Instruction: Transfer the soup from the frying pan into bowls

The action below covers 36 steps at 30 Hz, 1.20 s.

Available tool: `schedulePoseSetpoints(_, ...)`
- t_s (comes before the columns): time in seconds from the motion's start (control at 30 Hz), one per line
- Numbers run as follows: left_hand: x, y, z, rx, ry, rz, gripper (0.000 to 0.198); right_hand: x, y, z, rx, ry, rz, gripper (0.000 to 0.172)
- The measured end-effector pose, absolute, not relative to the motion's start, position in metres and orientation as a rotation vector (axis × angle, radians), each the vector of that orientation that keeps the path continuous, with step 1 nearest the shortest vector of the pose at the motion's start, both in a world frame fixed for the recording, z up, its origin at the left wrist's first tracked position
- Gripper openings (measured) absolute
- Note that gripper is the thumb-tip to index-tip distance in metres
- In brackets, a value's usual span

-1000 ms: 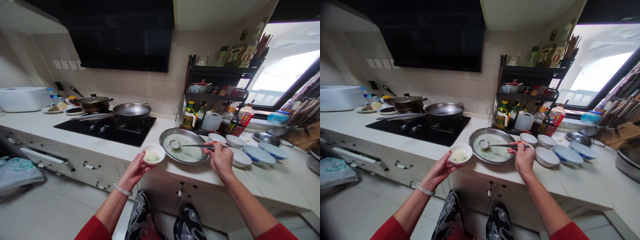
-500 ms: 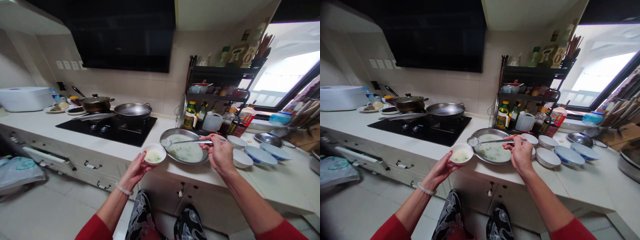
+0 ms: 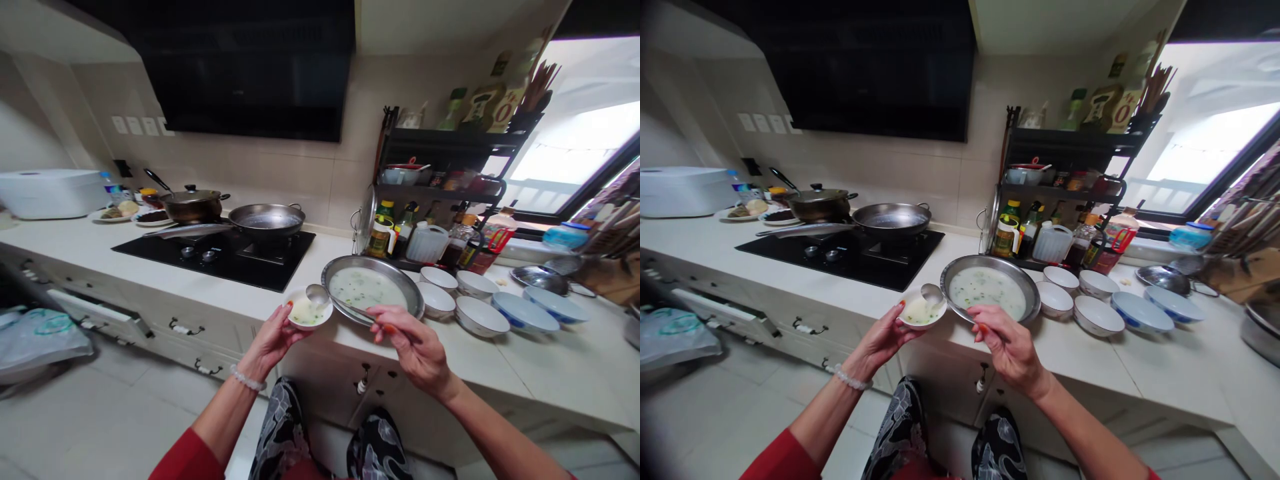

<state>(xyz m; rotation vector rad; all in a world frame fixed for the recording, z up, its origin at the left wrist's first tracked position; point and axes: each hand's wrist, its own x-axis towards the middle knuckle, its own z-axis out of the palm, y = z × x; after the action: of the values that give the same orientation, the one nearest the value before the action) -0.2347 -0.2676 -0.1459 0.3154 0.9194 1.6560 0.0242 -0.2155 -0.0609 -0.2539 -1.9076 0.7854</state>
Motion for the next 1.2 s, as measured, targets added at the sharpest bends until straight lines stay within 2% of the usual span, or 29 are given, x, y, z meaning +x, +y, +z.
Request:
schedulePoseSetpoints(0.13, -0.233, -0.269, -0.142, 0.299, 0.916, 1.653, 0.022, 0.026, -0.219, -0.064, -0.256, -1.865, 0.774, 0.017)
schedulePoseSetpoints(0.23, -0.233, -0.269, -0.142, 0.283, 0.912, 1.655, 0.025, 0.024, -0.215, -0.063, -0.435, -1.644, 0.786, 0.016)
schedulePoseSetpoints(0.4, -0.233, -0.269, -0.142, 0.273, 0.906, 1.660, 0.029, 0.028, -0.188, -0.064, -0.693, -1.308, 0.786, 0.025)
schedulePoseSetpoints(0.6, -0.232, -0.269, -0.142, 0.269, 0.898, 1.670, 0.031, 0.041, -0.170, -0.080, -0.810, -1.473, 0.641, 0.034)
schedulePoseSetpoints(0.77, -0.233, -0.268, -0.144, 0.249, 0.912, 1.676, 0.033, 0.044, -0.171, -0.091, -0.871, -1.543, 0.647, 0.033)
schedulePoseSetpoints(0.93, -0.234, -0.267, -0.145, 0.261, 0.922, 1.662, 0.039, 0.051, -0.161, -0.092, -0.921, -1.382, 0.722, 0.035)
schedulePoseSetpoints(1.2, -0.234, -0.268, -0.144, 0.241, 0.908, 1.674, 0.032, 0.056, -0.143, -0.092, -0.902, -1.190, 0.799, 0.028)
